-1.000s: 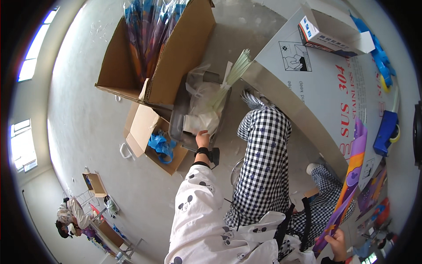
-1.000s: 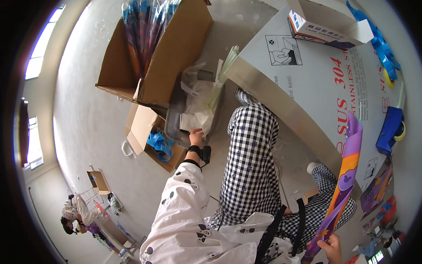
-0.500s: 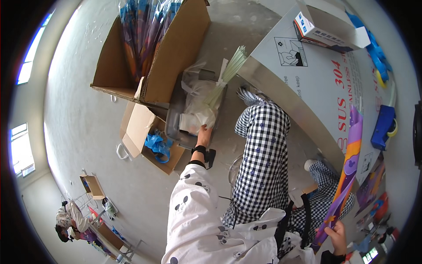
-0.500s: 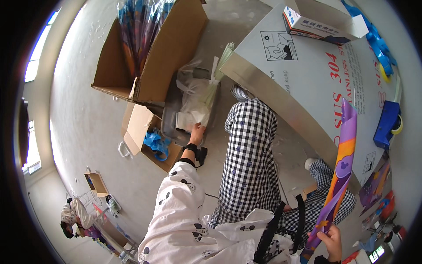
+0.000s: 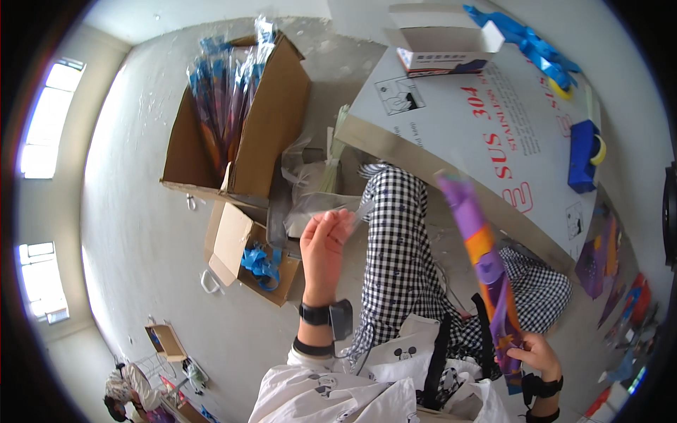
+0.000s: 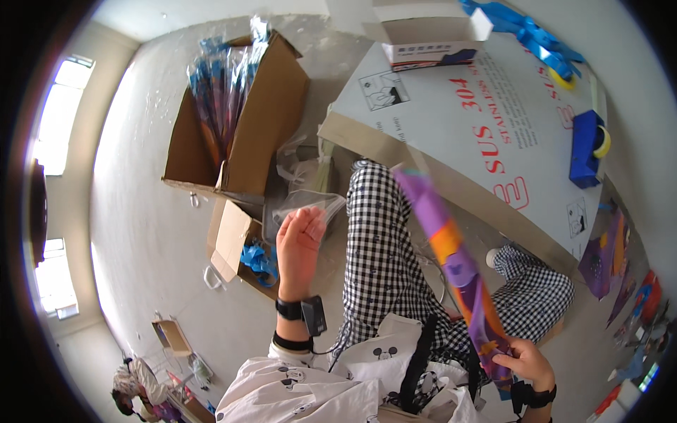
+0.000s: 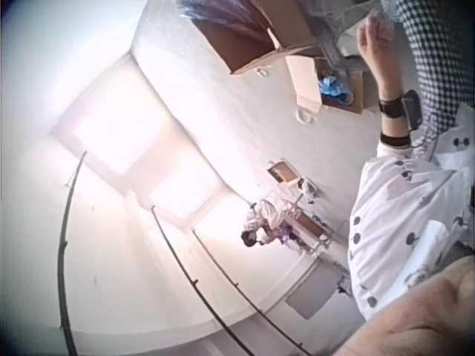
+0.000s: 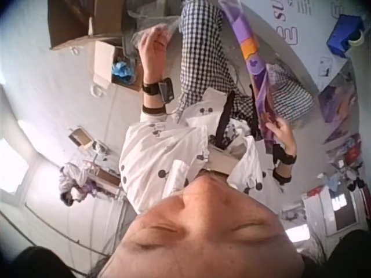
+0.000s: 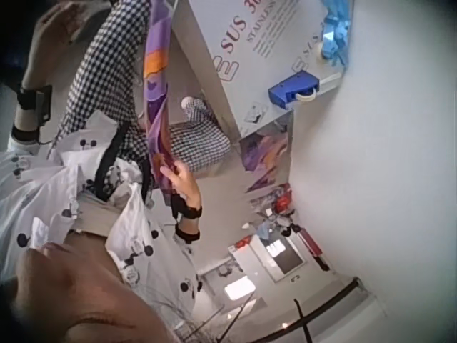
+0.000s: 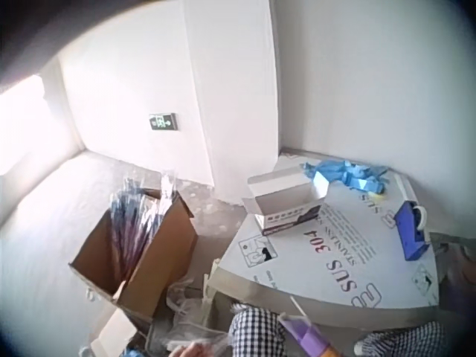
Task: Assembling, stringing, and packaging small decorative kites at an assembly station.
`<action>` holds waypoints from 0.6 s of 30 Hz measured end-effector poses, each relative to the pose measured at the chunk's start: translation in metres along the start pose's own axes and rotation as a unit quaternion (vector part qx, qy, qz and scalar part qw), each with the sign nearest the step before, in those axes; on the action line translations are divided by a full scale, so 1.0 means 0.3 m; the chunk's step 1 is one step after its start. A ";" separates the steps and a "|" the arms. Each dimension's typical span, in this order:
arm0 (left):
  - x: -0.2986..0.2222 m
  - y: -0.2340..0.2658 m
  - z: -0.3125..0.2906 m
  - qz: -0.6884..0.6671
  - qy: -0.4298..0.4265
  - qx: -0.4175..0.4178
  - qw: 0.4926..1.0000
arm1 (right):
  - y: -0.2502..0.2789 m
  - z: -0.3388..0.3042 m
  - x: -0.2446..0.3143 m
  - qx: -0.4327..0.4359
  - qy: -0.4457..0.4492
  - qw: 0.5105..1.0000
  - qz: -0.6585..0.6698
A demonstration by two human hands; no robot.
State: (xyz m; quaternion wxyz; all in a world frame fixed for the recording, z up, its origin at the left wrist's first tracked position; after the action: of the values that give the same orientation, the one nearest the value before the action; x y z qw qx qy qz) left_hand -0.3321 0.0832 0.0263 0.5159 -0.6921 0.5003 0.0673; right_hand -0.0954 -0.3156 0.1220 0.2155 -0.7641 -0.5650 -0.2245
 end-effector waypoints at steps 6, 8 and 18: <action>0.081 -0.337 -0.182 0.045 0.011 0.130 0.990 | 0.050 -0.104 -0.133 0.039 -0.024 0.997 -0.059; 0.104 -0.426 -0.233 0.087 -0.005 0.147 0.985 | 0.056 -0.148 -0.189 0.080 -0.027 0.990 -0.109; 0.263 -0.590 -0.375 0.253 0.050 0.268 0.928 | 0.085 -0.197 -0.177 -0.042 0.121 0.983 0.128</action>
State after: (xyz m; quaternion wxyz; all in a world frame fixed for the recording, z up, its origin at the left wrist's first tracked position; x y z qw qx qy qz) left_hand -0.2062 -0.0597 0.1445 0.6227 -0.3812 0.6829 0.0242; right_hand -0.0907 -0.3977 0.1365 0.2772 -0.8059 -0.4220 -0.3093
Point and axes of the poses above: each hand's wrist, its own z-axis towards the middle knuckle, its own y-axis out of the back of the hand, x = y × z, the point moved 5 cm from there along z, towards the middle knuckle, and after that the axes turned 4 degrees about y, right-handed, at the moved point
